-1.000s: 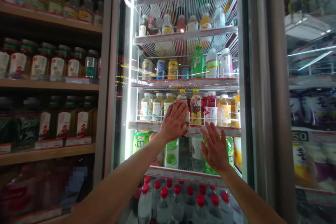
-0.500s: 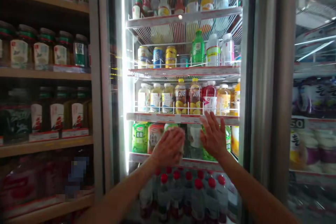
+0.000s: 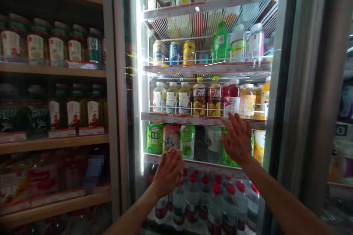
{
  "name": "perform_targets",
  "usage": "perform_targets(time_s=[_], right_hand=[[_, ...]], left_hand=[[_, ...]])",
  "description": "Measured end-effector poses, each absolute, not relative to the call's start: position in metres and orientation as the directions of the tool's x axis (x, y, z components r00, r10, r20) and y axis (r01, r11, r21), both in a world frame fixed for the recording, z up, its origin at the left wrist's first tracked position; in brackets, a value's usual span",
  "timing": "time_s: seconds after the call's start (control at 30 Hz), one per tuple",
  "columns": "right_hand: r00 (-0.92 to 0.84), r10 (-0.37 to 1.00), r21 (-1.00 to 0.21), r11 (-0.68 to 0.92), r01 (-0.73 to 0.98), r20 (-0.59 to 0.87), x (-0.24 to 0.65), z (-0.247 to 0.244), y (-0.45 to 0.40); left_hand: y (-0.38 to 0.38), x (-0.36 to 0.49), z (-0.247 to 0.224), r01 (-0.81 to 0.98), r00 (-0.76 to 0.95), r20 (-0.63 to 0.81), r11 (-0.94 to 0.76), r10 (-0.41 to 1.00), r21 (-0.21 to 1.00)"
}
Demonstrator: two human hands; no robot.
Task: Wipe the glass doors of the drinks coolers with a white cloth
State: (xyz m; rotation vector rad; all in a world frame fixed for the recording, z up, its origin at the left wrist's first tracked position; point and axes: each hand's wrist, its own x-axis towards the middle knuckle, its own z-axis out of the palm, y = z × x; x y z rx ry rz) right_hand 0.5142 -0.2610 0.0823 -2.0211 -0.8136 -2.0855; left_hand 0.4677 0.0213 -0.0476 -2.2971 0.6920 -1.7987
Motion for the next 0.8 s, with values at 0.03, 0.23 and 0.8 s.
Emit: perform_targets(time_s=[0.03, 0.23, 0.8], right_hand=[[-0.1, 0.283, 0.298, -0.844, 0.445, 0.954, 0.514, 0.083, -0.262], [-0.09, 0.292, 0.302, -0.85, 0.432, 0.952, 0.515, 0.082, -0.263], [-0.062, 0.27, 0.267, -0.845, 0.463, 0.961, 0.514, 0.083, -0.263]], left_hand=[[0.015, 0.469, -0.049, -0.297, 0.17, 0.844, -0.843, -0.509, -0.449], [0.093, 0.462, -0.037, -0.149, 0.198, 0.962, -0.976, -0.189, -0.161], [0.082, 0.461, -0.034, -0.174, 0.217, 0.923, -0.943, -0.318, -0.284]])
